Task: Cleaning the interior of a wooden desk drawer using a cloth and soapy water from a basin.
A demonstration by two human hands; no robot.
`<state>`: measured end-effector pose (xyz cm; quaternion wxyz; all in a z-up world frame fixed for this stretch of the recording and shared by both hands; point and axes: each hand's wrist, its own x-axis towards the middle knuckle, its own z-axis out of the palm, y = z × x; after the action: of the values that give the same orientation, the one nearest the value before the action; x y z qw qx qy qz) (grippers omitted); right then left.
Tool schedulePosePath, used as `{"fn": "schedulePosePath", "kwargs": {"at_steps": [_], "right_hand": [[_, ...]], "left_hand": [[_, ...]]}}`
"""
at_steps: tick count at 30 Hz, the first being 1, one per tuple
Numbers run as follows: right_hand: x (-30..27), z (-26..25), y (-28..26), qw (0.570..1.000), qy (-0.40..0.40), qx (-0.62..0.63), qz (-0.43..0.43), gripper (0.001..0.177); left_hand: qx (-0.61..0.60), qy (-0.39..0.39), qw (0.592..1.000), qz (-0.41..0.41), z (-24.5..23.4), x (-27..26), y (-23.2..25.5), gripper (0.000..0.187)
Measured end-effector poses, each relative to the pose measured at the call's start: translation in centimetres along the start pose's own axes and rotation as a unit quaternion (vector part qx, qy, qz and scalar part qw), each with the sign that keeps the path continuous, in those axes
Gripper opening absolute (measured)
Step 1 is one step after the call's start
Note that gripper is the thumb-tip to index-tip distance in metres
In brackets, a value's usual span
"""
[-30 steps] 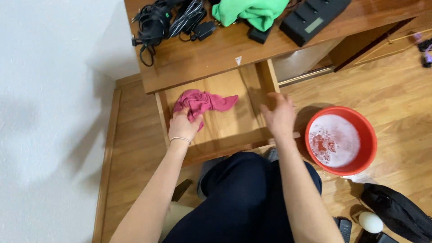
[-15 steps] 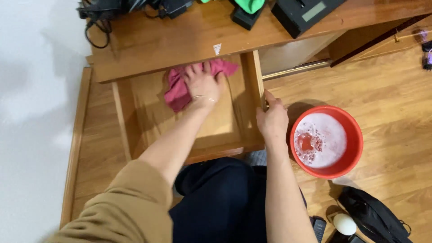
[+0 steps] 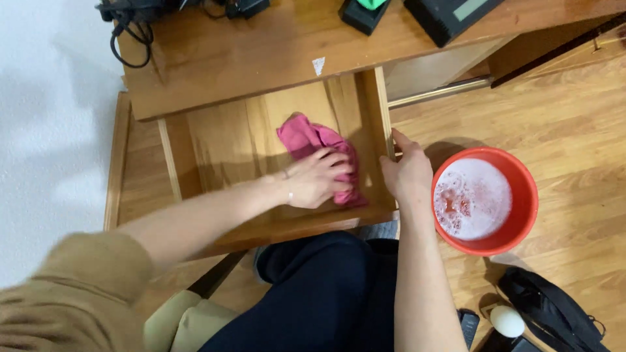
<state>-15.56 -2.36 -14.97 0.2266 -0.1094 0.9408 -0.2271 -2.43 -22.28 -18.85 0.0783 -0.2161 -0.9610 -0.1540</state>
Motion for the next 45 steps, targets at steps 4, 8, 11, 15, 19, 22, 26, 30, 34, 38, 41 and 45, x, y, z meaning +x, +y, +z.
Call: {"fn": "schedulePosePath", "kwargs": {"at_steps": [4, 8, 11, 15, 19, 22, 26, 30, 34, 38, 41, 45], "right_hand": [[-0.6, -0.4, -0.2, 1.000, -0.005, 0.029, 0.003, 0.060], [-2.4, -3.1, -2.1, 0.986, -0.036, 0.158, 0.045, 0.058], [-3.6, -4.1, -3.9, 0.939, -0.015, 0.328, 0.104, 0.054], [-3.4, -4.2, -3.7, 0.936, -0.014, 0.333, 0.117, 0.048], [-3.5, -4.7, -3.5, 0.943, -0.024, 0.314, 0.112, 0.048], [-3.9, -5.2, -4.0, 0.937, -0.019, 0.330, 0.110, 0.051], [-3.3, -4.2, -3.3, 0.927, -0.007, 0.362, 0.095, 0.052], [-3.6, -4.6, -3.4, 0.927, -0.006, 0.365, 0.086, 0.057], [-3.9, -5.5, -4.3, 0.928, -0.003, 0.356, 0.106, 0.067], [-3.3, -5.0, -2.9, 0.937, -0.002, 0.330, 0.115, 0.066], [-1.1, -3.4, 1.2, 0.936, 0.000, 0.342, 0.084, 0.063], [-1.9, -3.9, -1.2, 0.927, 0.003, 0.365, 0.086, 0.064]], "left_hand": [[0.108, 0.036, 0.993, -0.016, 1.3, -0.6, -5.6, 0.029], [0.164, 0.056, 0.912, -0.371, 2.4, 2.5, -8.7, 0.040], [0.094, 0.021, 0.907, -0.409, 2.0, 6.0, -3.0, 0.027], [-0.102, -0.043, 0.942, -0.316, 0.2, 5.3, 4.5, 0.017], [-0.332, -0.262, 0.837, -0.349, -0.6, 3.5, 5.6, 0.023], [-0.414, -0.166, 0.762, -0.469, -0.8, 5.6, 5.0, 0.030], [-0.612, 0.308, 0.460, -0.564, -3.5, 12.0, 2.7, 0.054], [-0.645, 0.402, 0.397, -0.515, -0.1, 14.0, -1.4, 0.051], [-0.546, 0.197, 0.589, -0.562, -1.5, 11.4, 3.3, 0.060], [-0.538, 0.088, 0.618, -0.566, -5.2, 10.0, 8.4, 0.053], [-0.528, 0.004, 0.630, -0.569, -8.9, 9.8, 8.9, 0.048], [-0.511, -0.014, 0.683, -0.522, -2.2, 8.1, 9.0, 0.047]]}}
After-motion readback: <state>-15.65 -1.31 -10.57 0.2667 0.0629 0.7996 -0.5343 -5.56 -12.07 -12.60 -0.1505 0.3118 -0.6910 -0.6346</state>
